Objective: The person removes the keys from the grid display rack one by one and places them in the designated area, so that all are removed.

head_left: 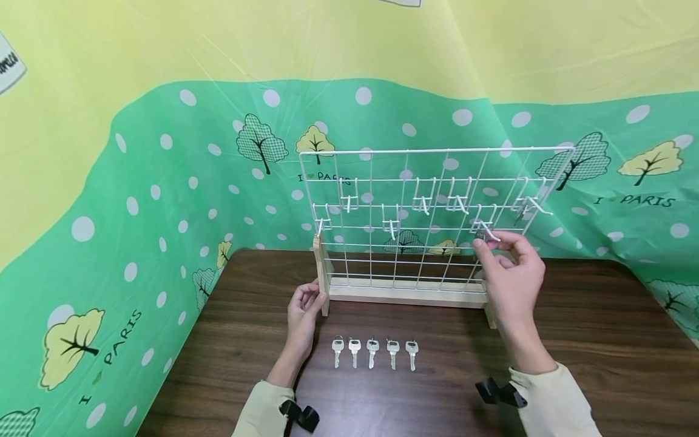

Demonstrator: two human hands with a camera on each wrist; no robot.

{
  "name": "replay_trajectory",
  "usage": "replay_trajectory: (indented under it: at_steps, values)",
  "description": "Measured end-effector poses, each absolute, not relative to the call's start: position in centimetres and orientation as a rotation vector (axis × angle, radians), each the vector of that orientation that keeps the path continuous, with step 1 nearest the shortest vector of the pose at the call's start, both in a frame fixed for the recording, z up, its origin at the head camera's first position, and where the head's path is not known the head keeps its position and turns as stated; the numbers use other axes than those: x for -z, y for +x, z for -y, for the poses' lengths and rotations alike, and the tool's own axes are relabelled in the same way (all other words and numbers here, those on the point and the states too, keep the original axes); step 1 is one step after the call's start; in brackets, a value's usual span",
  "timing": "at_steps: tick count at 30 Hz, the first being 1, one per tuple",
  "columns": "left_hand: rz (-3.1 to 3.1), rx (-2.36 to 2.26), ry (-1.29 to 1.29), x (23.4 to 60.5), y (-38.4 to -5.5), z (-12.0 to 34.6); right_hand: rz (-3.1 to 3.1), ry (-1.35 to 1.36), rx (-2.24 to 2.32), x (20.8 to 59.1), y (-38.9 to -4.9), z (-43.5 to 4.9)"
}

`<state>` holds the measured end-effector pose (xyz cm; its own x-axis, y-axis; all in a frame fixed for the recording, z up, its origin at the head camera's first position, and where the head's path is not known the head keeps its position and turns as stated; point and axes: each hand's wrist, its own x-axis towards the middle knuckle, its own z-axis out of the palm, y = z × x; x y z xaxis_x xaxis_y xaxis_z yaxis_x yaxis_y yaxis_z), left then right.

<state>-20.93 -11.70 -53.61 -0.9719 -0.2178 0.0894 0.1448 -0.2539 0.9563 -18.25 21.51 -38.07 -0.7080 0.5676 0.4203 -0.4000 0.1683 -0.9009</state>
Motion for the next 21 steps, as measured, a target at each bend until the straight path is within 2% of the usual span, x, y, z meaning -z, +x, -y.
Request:
replay_trajectory:
  at_steps: [21]
  values:
    - [1.765, 2.320, 0.087, 53.64, -20.93, 11.73, 1.543, -0.149, -1.849, 37.73, -17.34, -21.73]
